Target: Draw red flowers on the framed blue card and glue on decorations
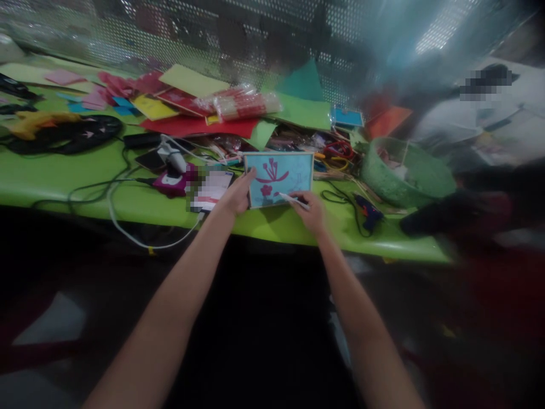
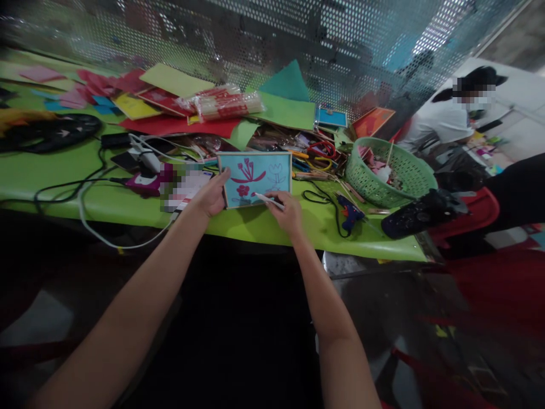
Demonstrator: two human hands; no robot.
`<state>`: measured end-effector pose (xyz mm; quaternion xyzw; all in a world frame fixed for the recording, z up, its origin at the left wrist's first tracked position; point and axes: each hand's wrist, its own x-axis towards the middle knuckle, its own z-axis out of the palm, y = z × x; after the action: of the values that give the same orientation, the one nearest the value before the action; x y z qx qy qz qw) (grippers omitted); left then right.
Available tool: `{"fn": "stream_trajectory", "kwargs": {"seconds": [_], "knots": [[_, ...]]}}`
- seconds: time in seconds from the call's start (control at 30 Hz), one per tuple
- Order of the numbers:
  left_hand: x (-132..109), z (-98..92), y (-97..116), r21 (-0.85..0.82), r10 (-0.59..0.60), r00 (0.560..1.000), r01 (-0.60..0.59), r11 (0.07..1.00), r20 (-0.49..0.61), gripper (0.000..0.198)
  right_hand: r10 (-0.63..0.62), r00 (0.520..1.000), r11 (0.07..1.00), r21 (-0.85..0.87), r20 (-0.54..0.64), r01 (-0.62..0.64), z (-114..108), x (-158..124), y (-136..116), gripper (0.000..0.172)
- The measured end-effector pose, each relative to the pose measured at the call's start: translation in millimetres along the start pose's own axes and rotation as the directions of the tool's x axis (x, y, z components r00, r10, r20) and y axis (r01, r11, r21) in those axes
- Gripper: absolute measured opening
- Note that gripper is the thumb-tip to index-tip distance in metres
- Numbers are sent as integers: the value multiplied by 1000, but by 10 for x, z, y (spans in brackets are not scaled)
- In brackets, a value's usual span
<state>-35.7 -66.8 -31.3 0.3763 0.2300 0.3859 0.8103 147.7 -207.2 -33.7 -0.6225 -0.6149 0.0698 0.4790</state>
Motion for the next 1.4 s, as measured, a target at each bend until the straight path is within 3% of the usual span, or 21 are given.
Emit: {"fn": "stream_trajectory", "kwargs": {"seconds": [0.17,0.4,0.77,1.4], "knots": [[9,-13,-7,-13,-2,1000,2,1000,15,54,54,998,995,80,41,-57,66,28,-81,21],[-7,29,-10,-17,5,999,-4,1000,38,43,-65,989,998,32,131,62,249,9,-174,15],[5,13,-16,-48,26,999,-24,999,35,32,-89,980,996,-11,177,92,256,46,-148,14],[16,-3,-34,-81,31,999,-28,996,32,30,-82,972,990,-92,219,104,270,59,-187,16]]}}
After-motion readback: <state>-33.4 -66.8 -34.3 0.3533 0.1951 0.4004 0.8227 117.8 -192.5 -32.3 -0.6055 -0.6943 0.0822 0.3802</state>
